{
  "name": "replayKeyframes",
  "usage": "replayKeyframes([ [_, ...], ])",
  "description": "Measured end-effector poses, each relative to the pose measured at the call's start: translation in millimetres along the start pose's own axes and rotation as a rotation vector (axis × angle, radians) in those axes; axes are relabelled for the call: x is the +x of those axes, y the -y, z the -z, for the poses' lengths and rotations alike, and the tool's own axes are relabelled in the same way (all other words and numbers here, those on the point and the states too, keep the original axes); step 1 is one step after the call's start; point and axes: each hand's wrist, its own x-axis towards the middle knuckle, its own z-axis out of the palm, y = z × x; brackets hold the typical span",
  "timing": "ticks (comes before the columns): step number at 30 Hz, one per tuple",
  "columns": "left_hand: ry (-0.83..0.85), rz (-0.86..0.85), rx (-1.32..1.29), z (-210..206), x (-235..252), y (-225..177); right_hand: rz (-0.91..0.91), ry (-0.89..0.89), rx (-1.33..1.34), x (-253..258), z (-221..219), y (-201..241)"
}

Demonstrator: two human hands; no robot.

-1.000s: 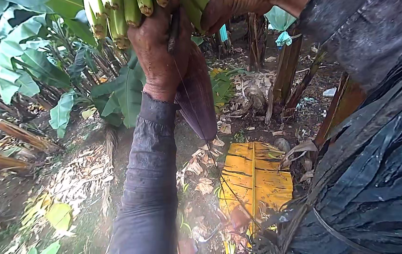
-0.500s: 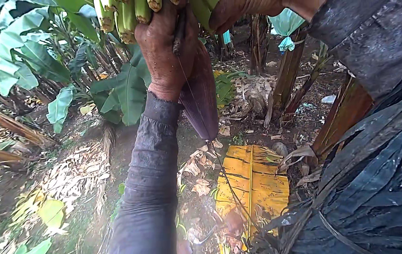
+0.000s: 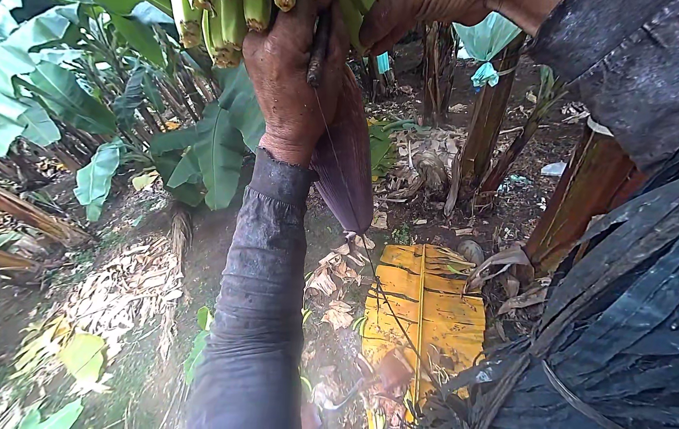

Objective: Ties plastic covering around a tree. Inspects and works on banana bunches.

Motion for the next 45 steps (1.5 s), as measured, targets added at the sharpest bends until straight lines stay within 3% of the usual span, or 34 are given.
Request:
replayKeyframes([
  [3, -0.003, 0.003, 0.025, -0.9, -0.2, -1.6, 0.035, 0.058, 0.014, 11.3, 6.0, -11.1],
  [5, 0.005, 0.0, 0.035, -0.7, -0.1, -1.4, 0.181, 0.209, 0.078, 54.1, 22.7, -53.5],
  [8, 0.033, -0.021, 0.021, 1.2, 0.6, 0.6, 0.147, 0.242, 0.071, 91.4, 30.2, -81.5],
  [11, 0.017, -0.031, 0.012, 1.8, 1.8, 1.5, 0.109, 0.218, 0.039, 86.0, 29.5, -76.1],
  [14, -0.016, -0.034, 0.001, 0.7, 0.4, 4.2, -0.094, 0.034, 0.001, 61.3, 9.8, -41.6],
  [16, -0.002, -0.03, -0.006, 1.9, 0.3, 5.4, 0.104, 0.177, 0.017, 76.2, 24.1, -66.1],
  [18, 0.013, -0.021, -0.025, 4.4, 0.5, 5.4, 0.175, 0.241, 0.01, 87.2, 29.5, -77.4],
  [34, 0.049, -0.02, 0.008, 8.6, 2.6, 3.3, 0.113, 0.211, 0.014, 87.8, 26.1, -74.5],
  [39, -0.048, -0.042, -0.005, 5.8, 0.3, 6.3, 0.243, 0.256, 0.049, 68.3, 25.4, -66.6],
  [42, -0.036, -0.065, -0.085, 6.5, -0.6, 7.4, -0.012, 0.07, 0.004, 17.3, 4.6, -9.8],
  [45, -0.004, -0.062, -0.111, 6.0, -2.3, 7.3, 0.203, 0.242, 0.091, 69.9, 21.4, -65.0],
])
